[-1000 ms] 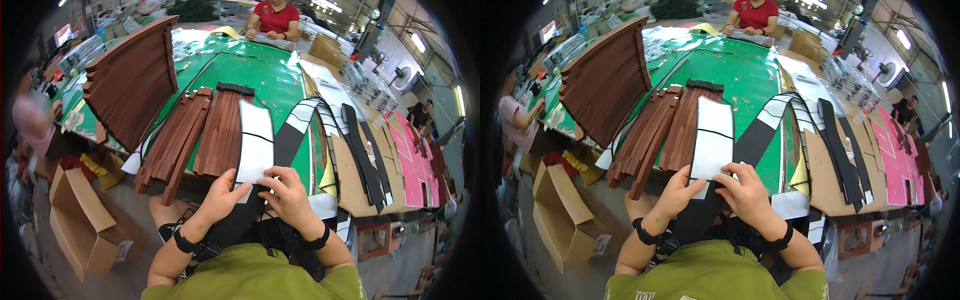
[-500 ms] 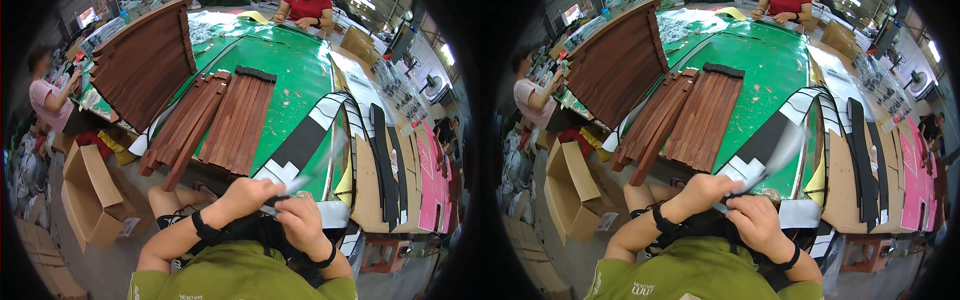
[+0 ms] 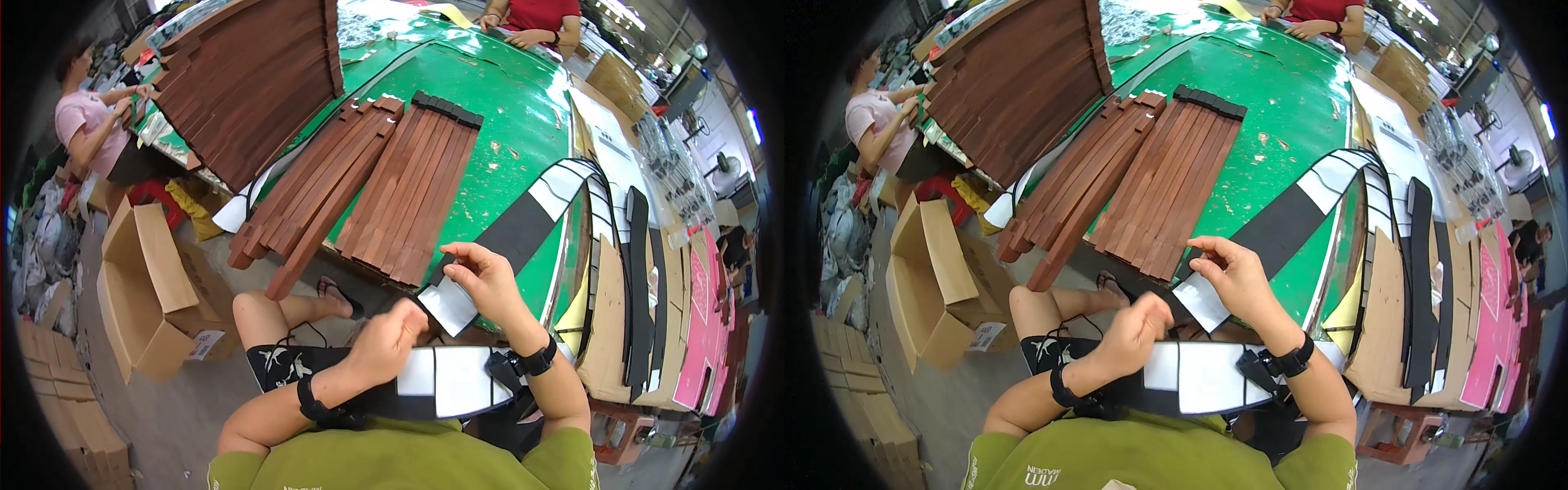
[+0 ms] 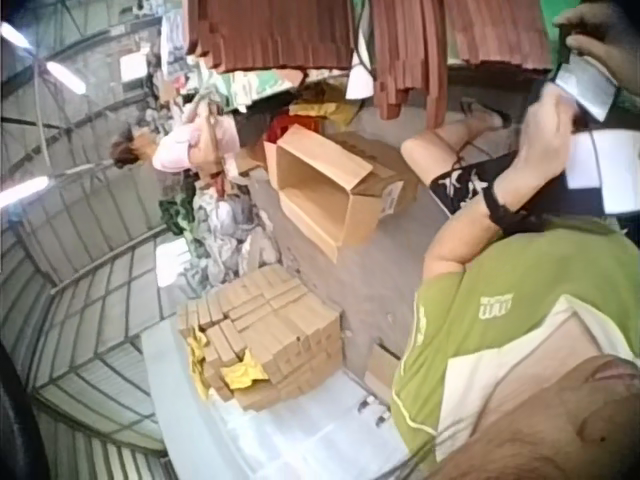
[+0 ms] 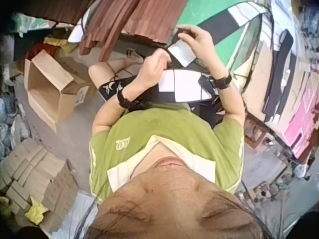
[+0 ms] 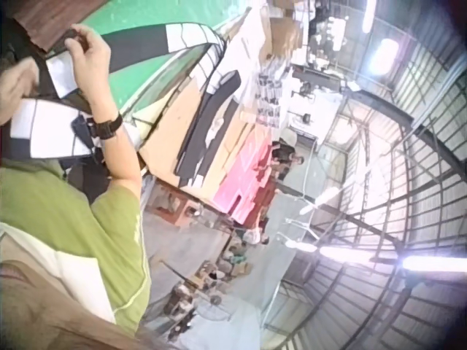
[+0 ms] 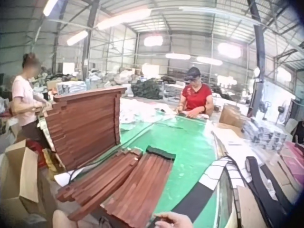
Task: Assembling wooden slats with black and white padding strips on a workbench.
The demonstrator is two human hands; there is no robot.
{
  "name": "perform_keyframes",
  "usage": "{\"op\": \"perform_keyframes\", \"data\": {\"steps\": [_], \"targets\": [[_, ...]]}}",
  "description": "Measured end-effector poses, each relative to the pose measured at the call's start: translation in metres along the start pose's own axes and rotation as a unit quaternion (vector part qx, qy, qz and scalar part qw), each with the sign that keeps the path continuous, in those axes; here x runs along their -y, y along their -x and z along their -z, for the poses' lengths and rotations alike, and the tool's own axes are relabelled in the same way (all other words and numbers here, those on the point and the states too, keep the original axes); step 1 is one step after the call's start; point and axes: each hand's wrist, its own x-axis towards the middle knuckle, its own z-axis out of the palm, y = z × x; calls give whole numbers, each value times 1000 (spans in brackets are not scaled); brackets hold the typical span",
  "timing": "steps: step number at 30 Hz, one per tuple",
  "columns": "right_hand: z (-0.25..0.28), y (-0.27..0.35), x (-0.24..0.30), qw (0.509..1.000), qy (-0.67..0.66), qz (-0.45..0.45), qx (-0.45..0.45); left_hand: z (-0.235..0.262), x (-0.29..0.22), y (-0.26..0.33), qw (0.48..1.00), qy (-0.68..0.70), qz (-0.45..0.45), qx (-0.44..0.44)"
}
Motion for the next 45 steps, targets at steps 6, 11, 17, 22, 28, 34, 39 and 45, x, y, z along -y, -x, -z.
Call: {"op": "perform_keyframes", "data": {"steps": [6, 11, 17, 22, 28, 34, 39, 45], "targets": [[-18, -4, 4, 999, 17, 45, 11, 8, -25, -23, 950, -230, -99, -187], [-25, 3, 7, 995, 27, 98, 18, 7, -12, -28, 928, -280, -128, -209], [-9, 1, -5, 969, 212, 127, -17, 6, -22, -19, 948, -234, -48, -210], [-19, -6, -30, 940, 258, 223, -18, -1, -33, -22, 940, -270, -38, -206], [-14, -3, -31, 942, 209, 261, -35, -12, -33, -32, 934, -283, -37, -214], [-13, -3, -36, 950, 180, 253, -8, -17, -30, -45, 932, -294, -46, -207], [-13, -4, -36, 944, 200, 262, -21, -18, -30, -50, 919, -332, -38, -210], [-14, -4, -35, 938, 207, 275, -27, -18, -30, -53, 913, -345, -40, -214]]}}
